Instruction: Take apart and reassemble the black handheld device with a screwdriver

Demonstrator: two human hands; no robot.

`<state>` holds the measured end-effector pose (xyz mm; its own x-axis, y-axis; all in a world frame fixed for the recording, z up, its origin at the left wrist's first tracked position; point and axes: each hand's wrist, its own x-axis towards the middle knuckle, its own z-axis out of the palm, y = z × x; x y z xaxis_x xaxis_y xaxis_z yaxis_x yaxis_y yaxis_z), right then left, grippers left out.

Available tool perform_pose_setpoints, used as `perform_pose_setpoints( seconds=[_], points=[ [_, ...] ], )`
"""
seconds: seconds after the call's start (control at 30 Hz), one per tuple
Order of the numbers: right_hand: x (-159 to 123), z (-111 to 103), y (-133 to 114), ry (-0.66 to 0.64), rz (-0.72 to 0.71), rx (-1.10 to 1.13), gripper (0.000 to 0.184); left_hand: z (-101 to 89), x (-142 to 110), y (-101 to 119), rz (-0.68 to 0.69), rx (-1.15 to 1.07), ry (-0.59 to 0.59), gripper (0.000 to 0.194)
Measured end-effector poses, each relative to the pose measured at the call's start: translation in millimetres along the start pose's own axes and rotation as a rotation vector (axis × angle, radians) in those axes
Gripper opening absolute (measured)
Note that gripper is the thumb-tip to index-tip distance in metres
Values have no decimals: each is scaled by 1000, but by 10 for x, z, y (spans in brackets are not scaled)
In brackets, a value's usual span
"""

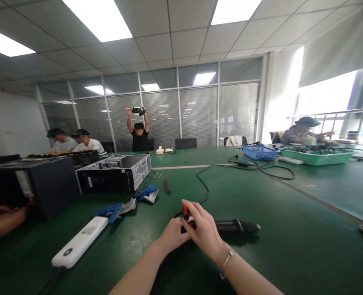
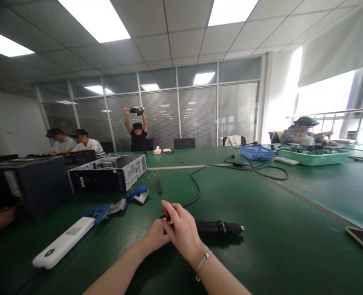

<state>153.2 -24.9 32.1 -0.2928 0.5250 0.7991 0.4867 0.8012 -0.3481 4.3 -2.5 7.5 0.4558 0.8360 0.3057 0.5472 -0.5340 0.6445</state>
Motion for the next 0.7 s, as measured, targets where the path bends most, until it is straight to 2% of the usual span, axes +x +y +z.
perform_pose_setpoints(
  seconds=[0.1,0.37,0.53,0.7],
  points=[
    [5,6,23,23,27,-12,47,6,3,-15,20,-1,-8,17],
    [0,1,-17,-35,-16,44,55,26,8,-56,1,44,-7,20],
    [-9,27,58,-5,14,-6,51,32,6,-75,16,39,-6,17],
    [-4,11,35,-31,-41,38,56,15,5,-49,17,26,-13,17]
  ],
)
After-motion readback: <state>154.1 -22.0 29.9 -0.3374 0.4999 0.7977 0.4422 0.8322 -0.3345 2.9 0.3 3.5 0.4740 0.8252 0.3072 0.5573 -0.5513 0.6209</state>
